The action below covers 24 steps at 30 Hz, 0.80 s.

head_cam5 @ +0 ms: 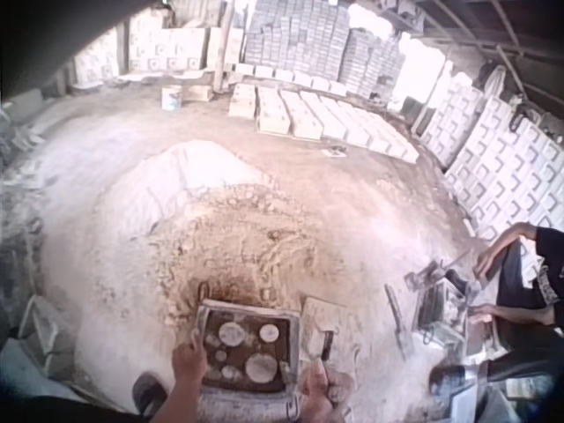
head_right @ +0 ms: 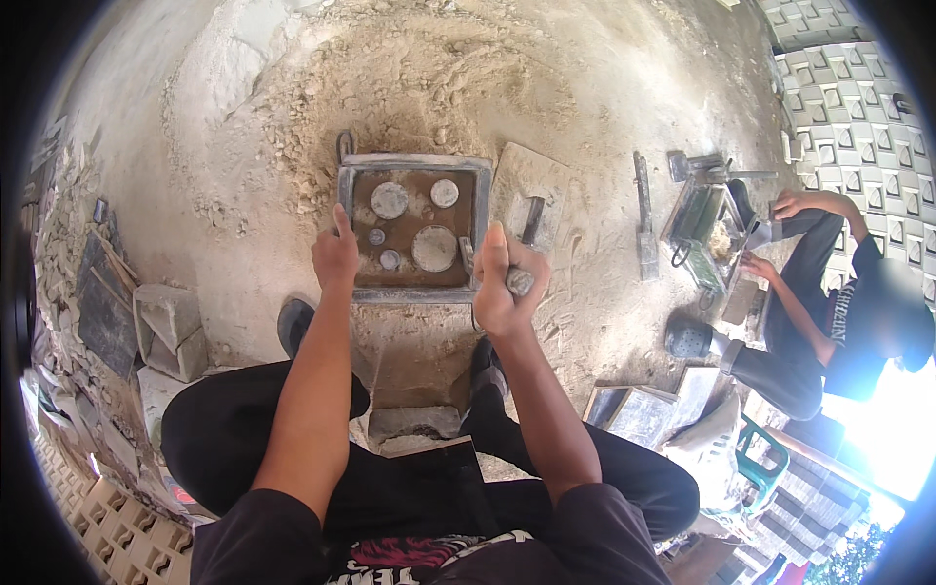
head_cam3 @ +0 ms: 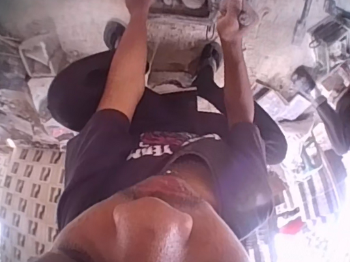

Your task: The person fills a metal mold with wet concrete using a trowel and then compacts the mixture using a tamping tool to create concrete blocks.

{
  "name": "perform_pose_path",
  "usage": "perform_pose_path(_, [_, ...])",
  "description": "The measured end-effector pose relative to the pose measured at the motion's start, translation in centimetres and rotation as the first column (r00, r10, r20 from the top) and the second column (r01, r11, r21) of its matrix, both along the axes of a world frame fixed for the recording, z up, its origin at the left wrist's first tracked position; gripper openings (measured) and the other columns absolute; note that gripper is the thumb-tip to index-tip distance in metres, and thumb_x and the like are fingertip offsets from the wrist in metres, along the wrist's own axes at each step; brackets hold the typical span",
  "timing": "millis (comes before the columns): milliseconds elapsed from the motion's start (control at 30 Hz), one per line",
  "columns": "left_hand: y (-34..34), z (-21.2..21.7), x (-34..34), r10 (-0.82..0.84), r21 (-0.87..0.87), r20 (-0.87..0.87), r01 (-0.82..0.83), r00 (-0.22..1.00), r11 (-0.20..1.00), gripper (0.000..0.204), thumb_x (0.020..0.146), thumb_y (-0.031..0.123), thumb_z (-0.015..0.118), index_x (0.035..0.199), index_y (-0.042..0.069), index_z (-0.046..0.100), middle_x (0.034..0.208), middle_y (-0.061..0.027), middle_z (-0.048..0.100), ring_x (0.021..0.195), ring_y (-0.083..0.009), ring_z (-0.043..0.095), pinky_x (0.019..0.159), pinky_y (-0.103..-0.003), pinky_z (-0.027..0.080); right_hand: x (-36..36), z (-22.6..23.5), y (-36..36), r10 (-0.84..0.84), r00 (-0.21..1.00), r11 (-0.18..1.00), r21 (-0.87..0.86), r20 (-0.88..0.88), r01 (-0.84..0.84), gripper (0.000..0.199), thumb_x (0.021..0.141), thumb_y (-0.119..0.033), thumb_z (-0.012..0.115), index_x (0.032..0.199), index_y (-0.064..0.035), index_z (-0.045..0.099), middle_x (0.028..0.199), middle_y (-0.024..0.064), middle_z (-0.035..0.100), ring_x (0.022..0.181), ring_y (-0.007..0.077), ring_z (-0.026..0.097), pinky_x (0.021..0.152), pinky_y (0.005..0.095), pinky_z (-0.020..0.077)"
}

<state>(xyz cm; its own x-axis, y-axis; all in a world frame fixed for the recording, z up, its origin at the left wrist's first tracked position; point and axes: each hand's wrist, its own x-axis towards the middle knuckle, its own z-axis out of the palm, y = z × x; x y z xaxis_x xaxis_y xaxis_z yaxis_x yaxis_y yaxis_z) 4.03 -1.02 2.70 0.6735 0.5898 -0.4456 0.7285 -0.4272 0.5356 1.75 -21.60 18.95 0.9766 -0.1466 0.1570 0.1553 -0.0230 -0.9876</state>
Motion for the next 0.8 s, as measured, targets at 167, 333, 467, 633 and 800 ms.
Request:
perform_pose_path(167, [0.3,0.3,0.2,-0.007,-0.004,0.005,0.007,1.0,1.0,0.079,0.092,0.065,0.027,0.098,-0.001,0.071,0.098,-0.0263,0.066,0.097,-0.0426,0.062,0.087,-0.05,0.047,-0.4,1.2,-0.9,-0.161,0.984,0.981,0.12,0.075,0.151,0.048,0.101,-0.016,0.043,0.055,-0.0099,0.035,0.049,-0.0022,0.039,0.043,0.0057,0.03,0.042,0.0262,0.022])
perform_pose_path(333, [0.1,0.1,0.0,-0.009,-0.017,-0.013,0.009,1.0,1.0,0.079,0.092,0.065,0.027,0.097,0.0,0.071,0.097,-0.0262,0.067,0.097,-0.0427,0.062,0.087,-0.05,0.047,-0.6,-0.8,1.2,-0.254,0.967,0.964,-0.078,0.034,0.256,0.046,0.103,-0.023,0.042,0.059,-0.0095,0.037,0.051,-0.0028,0.04,0.048,0.0051,0.034,0.045,0.0241,0.0239])
perform_pose_path(467, [0.6,0.2,0.0,-0.008,-0.015,-0.025,0.007,1.0,1.0,0.08,0.092,0.066,0.027,0.096,0.0,0.071,0.097,-0.0262,0.066,0.097,-0.0427,0.062,0.087,-0.05,0.047,-1.0,2.2,1.1,-0.278,0.96,0.96,0.029,-0.032,0.279,0.048,0.102,-0.025,0.045,0.058,-0.0083,0.039,0.053,-0.0039,0.04,0.049,0.0054,0.034,0.046,0.0255,0.0242])
perform_pose_path(633, [0.4,-0.3,0.3,-0.021,-0.015,-0.025,0.021,0.999,1.0,0.081,0.092,0.066,0.027,0.097,-0.002,0.07,0.098,-0.0269,0.066,0.098,-0.043,0.061,0.088,-0.05,0.047,-0.9,-0.1,1.2,-0.213,0.968,0.972,-0.134,-0.135,0.195,0.053,0.102,-0.028,0.045,0.054,-0.0093,0.035,0.05,-0.0038,0.038,0.047,0.0055,0.031,0.045,0.0255,0.0226])
perform_pose_path(800, [0.4,-0.4,0.1,-0.026,-0.056,-0.06,0.022,0.998,0.998,0.082,0.091,0.066,0.028,0.1,-0.004,0.069,0.1,-0.028,0.065,0.099,-0.0435,0.061,0.088,-0.05,0.047,-3.5,-0.7,0.9,-0.22,0.975,0.968,-0.114,0.035,0.222,0.052,0.102,-0.028,0.044,0.054,-0.0082,0.04,0.047,-0.0033,0.036,0.046,0.0056,0.031,0.044,0.0257,0.0222])
